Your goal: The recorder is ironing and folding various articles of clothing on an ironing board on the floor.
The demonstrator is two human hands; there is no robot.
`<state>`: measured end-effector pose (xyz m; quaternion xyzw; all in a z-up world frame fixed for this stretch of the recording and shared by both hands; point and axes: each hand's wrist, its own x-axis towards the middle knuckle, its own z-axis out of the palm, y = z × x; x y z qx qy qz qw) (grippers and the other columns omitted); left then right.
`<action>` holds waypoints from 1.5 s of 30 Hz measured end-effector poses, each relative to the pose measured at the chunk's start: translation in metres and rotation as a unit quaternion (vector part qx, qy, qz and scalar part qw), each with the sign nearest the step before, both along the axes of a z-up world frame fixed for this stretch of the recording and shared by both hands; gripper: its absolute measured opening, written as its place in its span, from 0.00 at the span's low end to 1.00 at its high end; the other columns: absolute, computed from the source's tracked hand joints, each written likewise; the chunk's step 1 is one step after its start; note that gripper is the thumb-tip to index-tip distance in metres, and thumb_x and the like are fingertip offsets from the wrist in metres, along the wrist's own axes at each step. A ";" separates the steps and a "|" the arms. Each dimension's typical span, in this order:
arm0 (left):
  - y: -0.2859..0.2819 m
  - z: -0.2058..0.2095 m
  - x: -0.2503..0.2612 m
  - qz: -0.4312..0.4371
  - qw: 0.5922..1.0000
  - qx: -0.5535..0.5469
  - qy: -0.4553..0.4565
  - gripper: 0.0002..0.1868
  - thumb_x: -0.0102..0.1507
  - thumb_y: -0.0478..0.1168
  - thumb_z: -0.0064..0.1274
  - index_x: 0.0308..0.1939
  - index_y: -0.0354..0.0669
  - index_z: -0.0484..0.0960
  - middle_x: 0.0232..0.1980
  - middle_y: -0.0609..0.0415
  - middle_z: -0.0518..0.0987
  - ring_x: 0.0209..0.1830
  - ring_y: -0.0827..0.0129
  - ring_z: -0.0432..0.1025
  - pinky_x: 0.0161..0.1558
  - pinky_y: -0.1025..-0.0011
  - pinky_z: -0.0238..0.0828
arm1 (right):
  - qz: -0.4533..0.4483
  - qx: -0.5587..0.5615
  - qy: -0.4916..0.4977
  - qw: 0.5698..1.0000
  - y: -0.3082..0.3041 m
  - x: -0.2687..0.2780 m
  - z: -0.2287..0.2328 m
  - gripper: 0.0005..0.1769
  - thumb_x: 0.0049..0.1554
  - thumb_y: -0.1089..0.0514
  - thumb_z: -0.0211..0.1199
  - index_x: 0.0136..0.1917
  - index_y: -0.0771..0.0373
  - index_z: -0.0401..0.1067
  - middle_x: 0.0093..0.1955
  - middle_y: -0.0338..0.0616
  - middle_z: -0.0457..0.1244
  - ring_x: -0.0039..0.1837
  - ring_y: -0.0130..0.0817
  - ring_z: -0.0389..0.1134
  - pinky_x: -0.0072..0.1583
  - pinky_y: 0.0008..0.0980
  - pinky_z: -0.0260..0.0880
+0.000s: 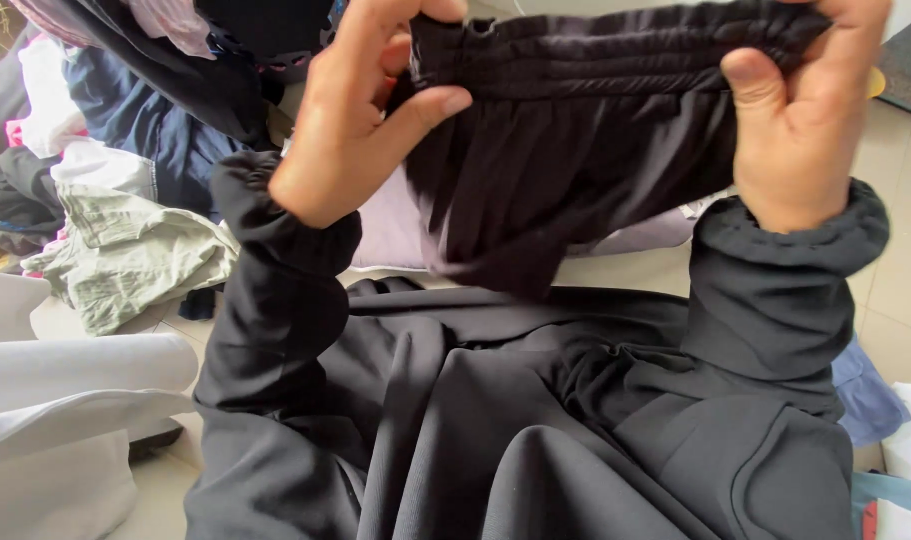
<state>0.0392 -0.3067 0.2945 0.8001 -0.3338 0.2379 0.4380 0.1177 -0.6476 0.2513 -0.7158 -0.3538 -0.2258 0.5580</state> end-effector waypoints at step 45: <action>0.038 0.038 -0.041 0.233 0.870 0.358 -0.245 0.12 0.63 0.30 0.57 0.47 0.50 0.86 0.43 0.57 0.73 0.48 0.61 0.70 0.49 0.63 0.61 | -0.095 -0.482 -0.133 0.861 0.001 -0.031 0.069 0.21 0.48 0.54 0.81 0.47 0.67 0.75 0.41 0.55 0.62 0.40 0.49 0.66 0.43 0.40 0.66</action>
